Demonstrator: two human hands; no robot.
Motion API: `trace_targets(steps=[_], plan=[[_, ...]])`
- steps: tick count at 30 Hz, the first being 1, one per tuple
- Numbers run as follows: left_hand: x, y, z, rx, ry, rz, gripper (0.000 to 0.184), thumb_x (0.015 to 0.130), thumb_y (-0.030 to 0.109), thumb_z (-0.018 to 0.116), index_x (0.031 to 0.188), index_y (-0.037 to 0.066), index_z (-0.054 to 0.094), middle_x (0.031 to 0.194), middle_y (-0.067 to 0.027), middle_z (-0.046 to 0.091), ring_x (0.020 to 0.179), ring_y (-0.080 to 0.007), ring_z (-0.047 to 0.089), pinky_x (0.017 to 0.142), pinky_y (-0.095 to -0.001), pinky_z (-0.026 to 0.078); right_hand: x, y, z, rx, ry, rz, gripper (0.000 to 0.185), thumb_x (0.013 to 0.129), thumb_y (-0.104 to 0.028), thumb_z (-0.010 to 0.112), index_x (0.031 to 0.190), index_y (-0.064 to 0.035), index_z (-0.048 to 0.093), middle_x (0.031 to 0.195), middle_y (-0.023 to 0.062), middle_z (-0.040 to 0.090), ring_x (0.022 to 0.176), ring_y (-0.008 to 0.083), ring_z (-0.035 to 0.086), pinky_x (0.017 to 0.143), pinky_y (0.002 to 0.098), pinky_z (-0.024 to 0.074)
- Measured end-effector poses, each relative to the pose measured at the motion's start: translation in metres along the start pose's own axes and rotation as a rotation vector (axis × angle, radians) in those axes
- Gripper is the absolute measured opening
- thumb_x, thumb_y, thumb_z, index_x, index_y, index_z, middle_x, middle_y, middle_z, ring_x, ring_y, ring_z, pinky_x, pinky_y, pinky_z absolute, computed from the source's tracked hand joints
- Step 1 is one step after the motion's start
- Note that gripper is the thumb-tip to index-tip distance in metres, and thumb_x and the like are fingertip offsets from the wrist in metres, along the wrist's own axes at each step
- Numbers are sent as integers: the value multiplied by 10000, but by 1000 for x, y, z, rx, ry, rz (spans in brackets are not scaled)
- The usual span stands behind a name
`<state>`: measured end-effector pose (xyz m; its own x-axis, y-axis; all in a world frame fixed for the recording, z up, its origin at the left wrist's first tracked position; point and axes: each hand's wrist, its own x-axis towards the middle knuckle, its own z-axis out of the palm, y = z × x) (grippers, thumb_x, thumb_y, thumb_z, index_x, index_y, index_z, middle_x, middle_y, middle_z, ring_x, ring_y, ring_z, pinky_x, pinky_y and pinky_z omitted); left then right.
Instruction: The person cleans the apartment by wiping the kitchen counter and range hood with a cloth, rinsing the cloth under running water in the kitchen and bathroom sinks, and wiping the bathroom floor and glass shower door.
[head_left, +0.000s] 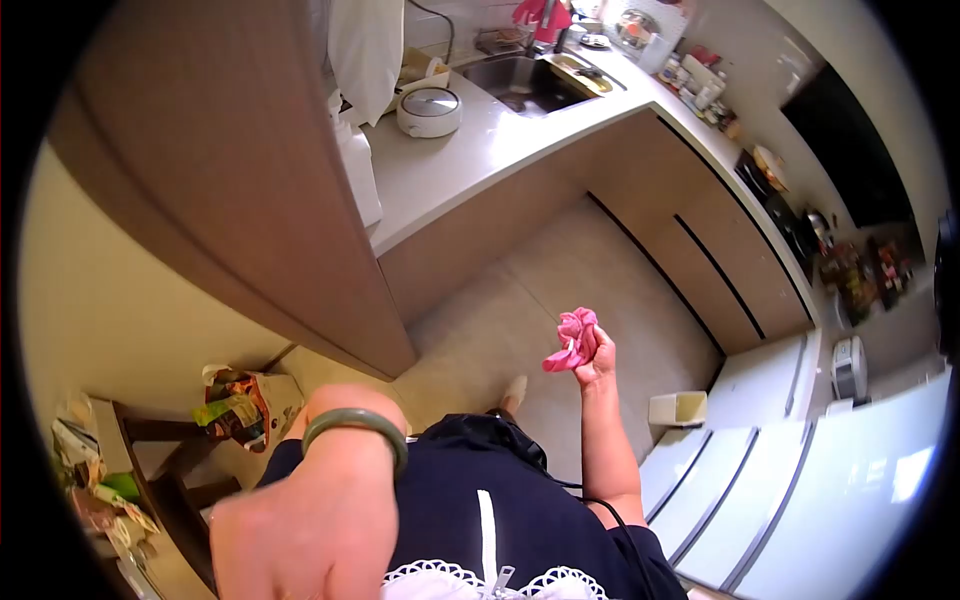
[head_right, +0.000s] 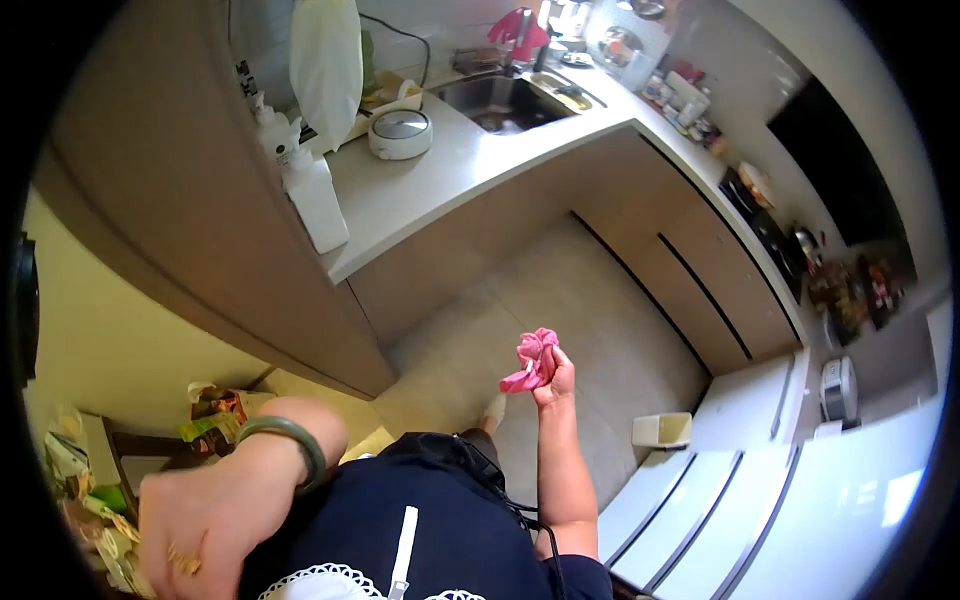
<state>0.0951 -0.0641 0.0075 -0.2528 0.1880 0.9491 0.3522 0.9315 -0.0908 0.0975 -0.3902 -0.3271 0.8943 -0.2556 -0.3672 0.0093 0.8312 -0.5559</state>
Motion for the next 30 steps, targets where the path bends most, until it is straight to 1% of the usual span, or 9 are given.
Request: trace_targets(steps=[1,3,9,15,18,19,21,25,30], plan=[[-9,-11,-29,181,-45,-53,324,931,203,393,1068,130,678,1017,-147,664,938,-236,604,880,-400,441,33,-10,7,11,-7,22,328,932,-207,389,1169,-15,511,1089,165,615,937,295,619,800,412,525],[-56,-26,-63,148,221,-345,353,932,264,523,795,-31,658,849,-142,660,752,-279,639,732,-399,506,97,-35,32,-57,-109,52,329,933,-188,382,1192,-15,487,1126,166,594,971,289,604,842,389,504],[-194,-72,-163,614,688,-973,355,850,288,625,856,-65,661,860,-189,653,771,-279,617,772,-386,476,309,-96,136,-50,-542,-19,381,859,-62,437,1237,-11,446,1144,173,560,992,279,580,888,398,462],[-255,-95,-224,971,1314,-919,395,802,356,660,841,-36,673,832,-174,648,791,-269,617,763,-390,473,469,-119,255,-312,-522,-244,367,837,-24,553,1201,-32,503,1042,95,610,888,190,610,811,286,490],[-279,-95,-261,1021,1429,-823,342,802,311,659,843,-29,657,857,-161,632,834,-257,606,774,-341,471,541,-109,249,-1200,-505,-627,393,784,-51,616,1168,-66,538,1004,103,611,840,209,596,744,308,494],[-288,-94,-275,1039,1442,-822,361,804,328,661,849,-30,658,862,-161,633,836,-256,605,779,-343,468,557,-115,245,-1469,-825,-637,420,805,-119,594,1212,-50,513,1177,178,550,1005,292,574,879,375,457],[-299,-87,-309,1061,1461,-810,380,804,346,665,854,-31,660,860,-160,634,832,-256,603,781,-346,467,555,-116,244,-1776,-1093,-1300,467,847,-215,540,1266,-23,463,1353,202,423,1206,346,455,1032,438,327],[-340,-56,-389,1086,1489,-701,426,804,386,664,847,-38,655,844,-162,634,834,-257,593,789,-351,455,608,-119,289,-1876,-1334,-1035,532,869,-268,493,1324,-8,400,1421,196,345,1312,367,325,1102,462,198],[-351,-37,-491,1190,1482,-648,429,814,421,651,838,-7,667,803,-142,643,755,-243,621,756,-372,456,768,-81,368,-1815,-1151,-1198,489,866,-202,465,1321,-28,414,1401,191,378,1300,354,349,1101,449,219]])
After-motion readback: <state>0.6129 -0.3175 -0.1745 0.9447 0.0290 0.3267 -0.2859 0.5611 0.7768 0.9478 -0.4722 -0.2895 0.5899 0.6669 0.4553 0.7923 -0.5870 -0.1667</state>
